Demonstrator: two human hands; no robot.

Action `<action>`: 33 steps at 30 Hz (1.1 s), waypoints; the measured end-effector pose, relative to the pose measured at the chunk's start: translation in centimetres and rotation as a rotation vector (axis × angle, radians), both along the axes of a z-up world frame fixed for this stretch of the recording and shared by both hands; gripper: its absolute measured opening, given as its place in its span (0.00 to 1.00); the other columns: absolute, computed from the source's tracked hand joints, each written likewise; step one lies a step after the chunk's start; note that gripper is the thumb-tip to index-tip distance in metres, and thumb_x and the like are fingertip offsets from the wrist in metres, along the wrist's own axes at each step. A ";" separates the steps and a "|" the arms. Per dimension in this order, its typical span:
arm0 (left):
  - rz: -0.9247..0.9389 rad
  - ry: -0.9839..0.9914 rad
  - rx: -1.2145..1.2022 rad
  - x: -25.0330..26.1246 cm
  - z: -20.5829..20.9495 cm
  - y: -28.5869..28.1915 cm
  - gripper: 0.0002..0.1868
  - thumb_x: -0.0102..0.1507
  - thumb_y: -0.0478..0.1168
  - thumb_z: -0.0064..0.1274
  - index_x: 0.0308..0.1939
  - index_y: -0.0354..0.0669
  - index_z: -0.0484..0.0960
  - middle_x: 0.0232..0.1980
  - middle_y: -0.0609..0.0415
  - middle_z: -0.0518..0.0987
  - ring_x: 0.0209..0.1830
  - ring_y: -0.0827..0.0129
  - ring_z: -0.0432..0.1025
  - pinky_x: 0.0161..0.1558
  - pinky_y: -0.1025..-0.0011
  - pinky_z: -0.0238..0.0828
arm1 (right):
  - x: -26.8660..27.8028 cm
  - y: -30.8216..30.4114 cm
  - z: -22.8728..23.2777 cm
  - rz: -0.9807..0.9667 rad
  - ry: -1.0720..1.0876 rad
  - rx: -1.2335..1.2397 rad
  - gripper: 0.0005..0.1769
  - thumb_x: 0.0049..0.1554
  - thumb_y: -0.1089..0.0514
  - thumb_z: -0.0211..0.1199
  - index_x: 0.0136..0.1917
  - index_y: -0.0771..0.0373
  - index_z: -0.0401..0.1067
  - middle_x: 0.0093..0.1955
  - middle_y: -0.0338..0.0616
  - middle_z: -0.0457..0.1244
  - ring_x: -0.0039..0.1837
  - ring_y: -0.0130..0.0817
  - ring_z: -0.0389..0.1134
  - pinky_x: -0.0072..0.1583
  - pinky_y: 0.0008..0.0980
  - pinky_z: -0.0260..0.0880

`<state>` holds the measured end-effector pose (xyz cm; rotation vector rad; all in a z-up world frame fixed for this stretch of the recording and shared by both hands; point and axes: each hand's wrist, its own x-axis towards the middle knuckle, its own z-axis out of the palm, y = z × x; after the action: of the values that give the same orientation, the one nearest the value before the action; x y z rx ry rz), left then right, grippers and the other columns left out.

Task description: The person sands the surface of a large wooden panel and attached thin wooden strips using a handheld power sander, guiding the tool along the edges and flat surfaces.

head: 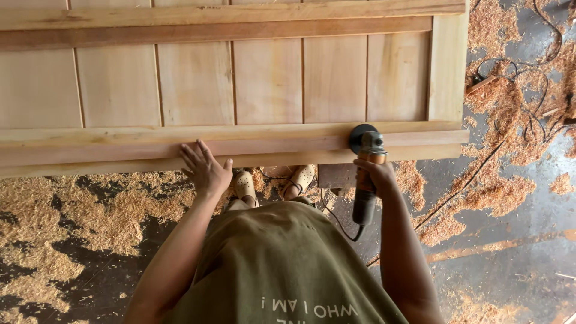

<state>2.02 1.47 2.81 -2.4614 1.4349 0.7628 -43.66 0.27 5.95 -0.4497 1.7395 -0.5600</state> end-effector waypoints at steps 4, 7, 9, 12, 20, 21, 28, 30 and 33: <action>-0.115 0.033 -0.137 2.5 -0.1 1.2 0.52 0.66 0.52 0.51 0.81 0.40 0.34 0.83 0.31 0.35 0.83 0.40 0.34 0.75 0.34 0.35 | 6.0 1.2 0.7 -0.062 -0.062 0.000 0.19 0.46 0.59 0.75 0.48 0.66 0.71 0.36 0.44 0.65 0.34 0.33 0.69 0.38 0.40 0.78; -0.172 0.069 -0.251 4.7 -0.2 2.4 0.47 0.66 0.44 0.49 0.81 0.37 0.38 0.83 0.36 0.45 0.82 0.44 0.44 0.75 0.36 0.40 | 9.4 2.0 0.9 0.020 0.006 -0.044 0.18 0.46 0.58 0.76 0.46 0.65 0.74 0.37 0.43 0.67 0.34 0.32 0.69 0.38 0.34 0.76; -0.210 0.105 -0.323 6.0 -0.5 3.0 0.46 0.65 0.40 0.48 0.81 0.36 0.40 0.83 0.38 0.50 0.81 0.46 0.48 0.75 0.39 0.43 | 11.7 2.5 0.6 0.046 0.022 -0.046 0.17 0.46 0.57 0.77 0.45 0.66 0.74 0.36 0.44 0.67 0.34 0.33 0.69 0.38 0.34 0.75; -0.247 0.167 -0.418 7.4 -1.1 3.5 0.44 0.65 0.36 0.47 0.81 0.33 0.42 0.82 0.38 0.53 0.81 0.46 0.51 0.77 0.43 0.43 | 15.4 2.8 0.2 0.107 0.055 -0.068 0.17 0.45 0.57 0.77 0.44 0.65 0.75 0.36 0.43 0.68 0.34 0.32 0.70 0.38 0.34 0.76; -0.077 0.268 -0.637 8.8 -1.5 3.6 0.42 0.67 0.26 0.40 0.82 0.34 0.37 0.85 0.37 0.46 0.85 0.49 0.46 0.81 0.44 0.38 | 22.3 2.1 0.3 0.374 0.152 -0.092 0.19 0.42 0.51 0.79 0.41 0.62 0.76 0.36 0.42 0.70 0.35 0.29 0.71 0.41 0.32 0.76; -0.044 0.264 -0.590 9.0 -1.2 3.7 0.43 0.67 0.27 0.40 0.82 0.34 0.36 0.85 0.39 0.45 0.85 0.50 0.46 0.80 0.43 0.37 | 22.7 1.9 0.4 0.406 0.173 -0.078 0.19 0.42 0.49 0.79 0.40 0.62 0.76 0.36 0.42 0.70 0.35 0.30 0.71 0.41 0.32 0.76; 0.047 0.213 -0.392 8.9 0.2 3.3 0.42 0.68 0.32 0.41 0.81 0.40 0.35 0.85 0.47 0.44 0.85 0.54 0.44 0.77 0.38 0.32 | 21.9 1.9 1.4 0.550 0.251 -0.021 0.25 0.39 0.45 0.82 0.43 0.64 0.79 0.38 0.44 0.71 0.38 0.31 0.73 0.43 0.33 0.75; 0.040 0.192 -0.385 7.8 0.2 2.8 0.43 0.68 0.34 0.42 0.82 0.40 0.35 0.86 0.47 0.44 0.85 0.55 0.43 0.77 0.39 0.31 | 19.6 1.8 1.5 0.527 0.208 -0.043 0.25 0.39 0.46 0.82 0.43 0.64 0.79 0.38 0.43 0.71 0.38 0.31 0.73 0.44 0.33 0.75; -0.003 0.178 -0.376 5.3 0.0 2.2 0.44 0.68 0.37 0.44 0.82 0.39 0.36 0.86 0.46 0.45 0.84 0.55 0.44 0.78 0.40 0.32 | 14.8 1.8 0.9 0.445 0.183 -0.072 0.24 0.38 0.48 0.81 0.43 0.64 0.79 0.38 0.44 0.72 0.38 0.30 0.73 0.43 0.33 0.75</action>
<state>7.33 3.69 2.79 -2.7181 1.7902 0.7902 -28.90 2.06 6.83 -0.9340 1.7214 -0.2671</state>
